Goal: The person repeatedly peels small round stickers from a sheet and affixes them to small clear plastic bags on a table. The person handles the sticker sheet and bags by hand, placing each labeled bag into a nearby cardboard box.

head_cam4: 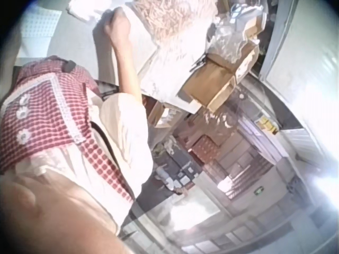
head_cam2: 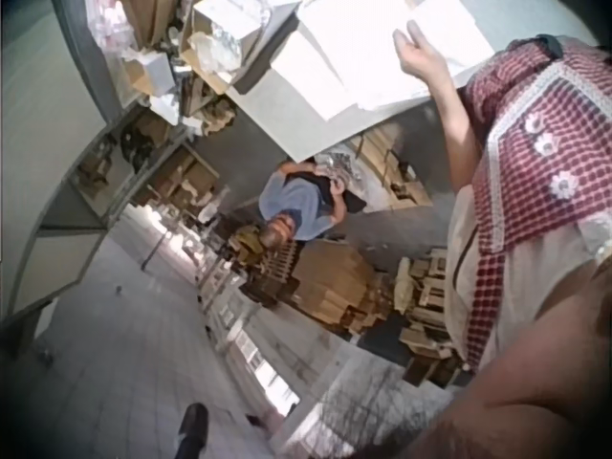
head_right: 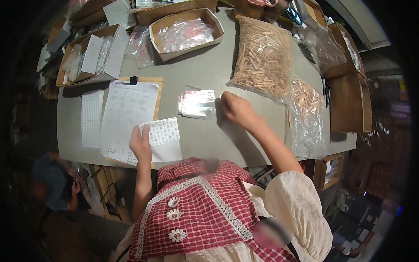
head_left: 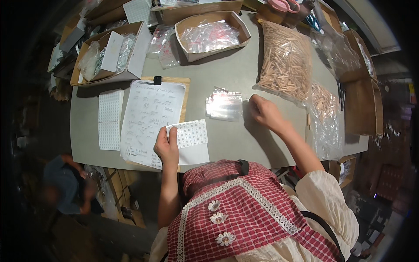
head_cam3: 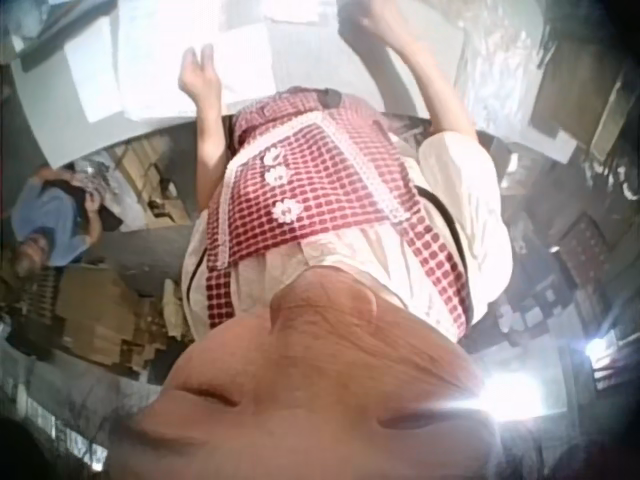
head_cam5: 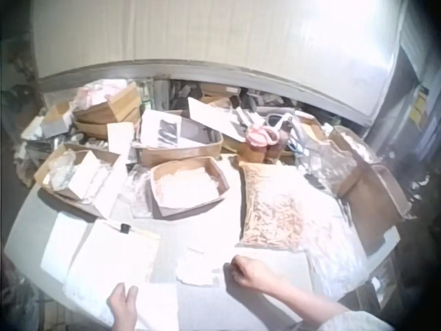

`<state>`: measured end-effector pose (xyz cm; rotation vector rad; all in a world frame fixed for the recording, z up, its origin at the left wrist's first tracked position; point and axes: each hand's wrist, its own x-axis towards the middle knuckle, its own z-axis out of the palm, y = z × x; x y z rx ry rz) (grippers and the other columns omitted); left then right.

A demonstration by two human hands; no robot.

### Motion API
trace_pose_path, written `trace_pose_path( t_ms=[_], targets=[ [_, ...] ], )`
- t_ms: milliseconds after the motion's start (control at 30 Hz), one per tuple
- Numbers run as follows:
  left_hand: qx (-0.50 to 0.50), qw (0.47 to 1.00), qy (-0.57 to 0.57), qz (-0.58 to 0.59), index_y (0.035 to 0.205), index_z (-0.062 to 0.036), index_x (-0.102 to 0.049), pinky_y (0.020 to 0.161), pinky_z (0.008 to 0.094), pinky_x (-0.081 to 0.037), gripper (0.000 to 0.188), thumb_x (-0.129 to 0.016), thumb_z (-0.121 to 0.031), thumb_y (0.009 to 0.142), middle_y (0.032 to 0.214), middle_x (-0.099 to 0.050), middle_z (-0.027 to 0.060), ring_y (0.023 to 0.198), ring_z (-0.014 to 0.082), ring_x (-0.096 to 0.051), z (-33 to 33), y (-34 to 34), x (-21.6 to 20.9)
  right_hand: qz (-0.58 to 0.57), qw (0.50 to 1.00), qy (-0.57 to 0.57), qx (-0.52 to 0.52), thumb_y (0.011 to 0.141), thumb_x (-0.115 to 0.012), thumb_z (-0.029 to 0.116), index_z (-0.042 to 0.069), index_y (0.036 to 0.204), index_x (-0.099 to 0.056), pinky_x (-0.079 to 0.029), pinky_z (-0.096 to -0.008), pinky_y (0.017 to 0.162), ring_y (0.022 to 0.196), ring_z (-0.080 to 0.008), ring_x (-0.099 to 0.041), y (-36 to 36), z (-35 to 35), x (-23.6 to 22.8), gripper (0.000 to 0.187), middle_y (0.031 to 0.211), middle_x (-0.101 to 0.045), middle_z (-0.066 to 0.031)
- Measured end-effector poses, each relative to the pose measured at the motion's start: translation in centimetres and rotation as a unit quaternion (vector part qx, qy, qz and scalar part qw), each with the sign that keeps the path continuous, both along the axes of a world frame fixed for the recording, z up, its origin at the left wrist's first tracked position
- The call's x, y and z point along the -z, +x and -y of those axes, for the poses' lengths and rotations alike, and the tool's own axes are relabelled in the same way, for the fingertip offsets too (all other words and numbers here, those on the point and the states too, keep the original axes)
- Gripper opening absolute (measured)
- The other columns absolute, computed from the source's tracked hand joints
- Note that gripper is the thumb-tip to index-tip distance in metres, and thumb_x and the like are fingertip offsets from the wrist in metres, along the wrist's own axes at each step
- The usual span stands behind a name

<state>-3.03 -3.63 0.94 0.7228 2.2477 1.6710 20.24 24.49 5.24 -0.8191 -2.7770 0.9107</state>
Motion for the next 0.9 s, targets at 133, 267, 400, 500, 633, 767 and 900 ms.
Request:
trace_pose_path(
  t_ms=[133,267,400,500,633,767,900],
  targets=[
    [-0.011,1.000,0.005,-0.014,0.096,0.0033,-0.066,0.063,0.0264,-0.048,0.019,-0.067,-0.016,0.100,0.076,-0.068,0.0064,0.068,0.0072,-0.056,0.0,0.0,0.2,0.018,0.980,0.197,-0.014,0.081,-0.067,0.008,0.004,0.110,-0.054,-0.053,-0.0473,0.074,0.086,-0.0399,-0.066,0.1,0.2,2.2,0.033,0.105,-0.066,-0.0180],
    [-0.008,1.000,-0.009,0.002,0.094,0.0028,-0.065,0.061,0.0265,-0.046,0.020,-0.067,-0.016,0.100,0.074,-0.067,0.0058,0.066,0.0067,-0.054,0.0,0.0,0.4,0.058,0.986,0.144,0.056,0.080,-0.071,0.013,0.002,0.104,-0.063,-0.054,-0.0462,0.074,0.088,-0.0398,-0.067,-0.1,-1.4,0.9,0.028,0.097,-0.069,-0.0188],
    [-0.003,1.000,-0.025,0.013,0.090,0.0028,-0.063,0.056,0.0272,-0.041,0.023,-0.069,-0.018,0.099,0.066,-0.058,0.0031,0.062,0.0065,-0.047,0.1,-0.4,0.9,0.054,0.996,-0.071,-0.012,0.083,-0.074,0.016,0.001,0.087,-0.068,-0.053,-0.0400,0.070,0.079,-0.0276,-0.068,-1.5,-4.8,0.2,0.017,0.076,-0.068,-0.0102],
    [-0.009,0.999,-0.008,0.046,0.088,0.0029,-0.062,0.053,0.0282,-0.037,0.026,-0.070,-0.019,0.099,0.062,-0.050,0.0018,0.060,0.0068,-0.041,0.3,-0.7,2.1,-0.040,0.944,-0.320,0.069,0.089,-0.074,0.017,0.005,0.085,-0.065,-0.047,-0.0264,0.062,0.068,-0.0074,-0.059,-6.4,-6.8,-2.8,0.016,0.073,-0.061,0.0019],
    [0.003,0.992,0.036,0.118,0.092,0.0032,-0.062,0.060,0.0238,-0.041,0.019,-0.067,-0.013,0.100,0.072,-0.060,0.0015,0.067,0.0042,-0.050,-0.8,-0.7,0.2,-0.207,0.898,-0.353,0.161,0.098,-0.070,0.025,0.005,0.095,-0.064,-0.044,-0.0239,0.056,0.060,-0.0080,-0.056,-13.0,-11.0,-3.2,0.021,0.077,-0.061,0.0009],
    [0.010,0.983,0.071,0.167,0.096,0.0037,-0.062,0.067,0.0197,-0.044,0.013,-0.065,-0.008,0.101,0.084,-0.067,0.0012,0.076,0.0028,-0.056,-0.8,-0.6,-1.8,-0.231,0.931,-0.238,0.151,0.100,-0.068,0.026,0.005,0.102,-0.066,-0.044,-0.0237,0.055,0.062,-0.0070,-0.057,-15.1,-8.6,-4.3,0.022,0.081,-0.065,-0.0009],
    [0.024,0.981,0.058,0.183,0.090,0.0017,-0.059,0.056,0.0205,-0.038,0.016,-0.068,-0.008,0.099,0.072,-0.061,-0.0026,0.067,0.0001,-0.048,-1.6,-0.3,-3.3,-0.161,0.966,-0.190,-0.068,0.096,-0.070,0.019,0.001,0.106,-0.064,-0.052,-0.0339,0.075,0.082,-0.0195,-0.065,-12.6,0.0,-3.9,0.022,0.091,-0.067,-0.0081]
  ],
)
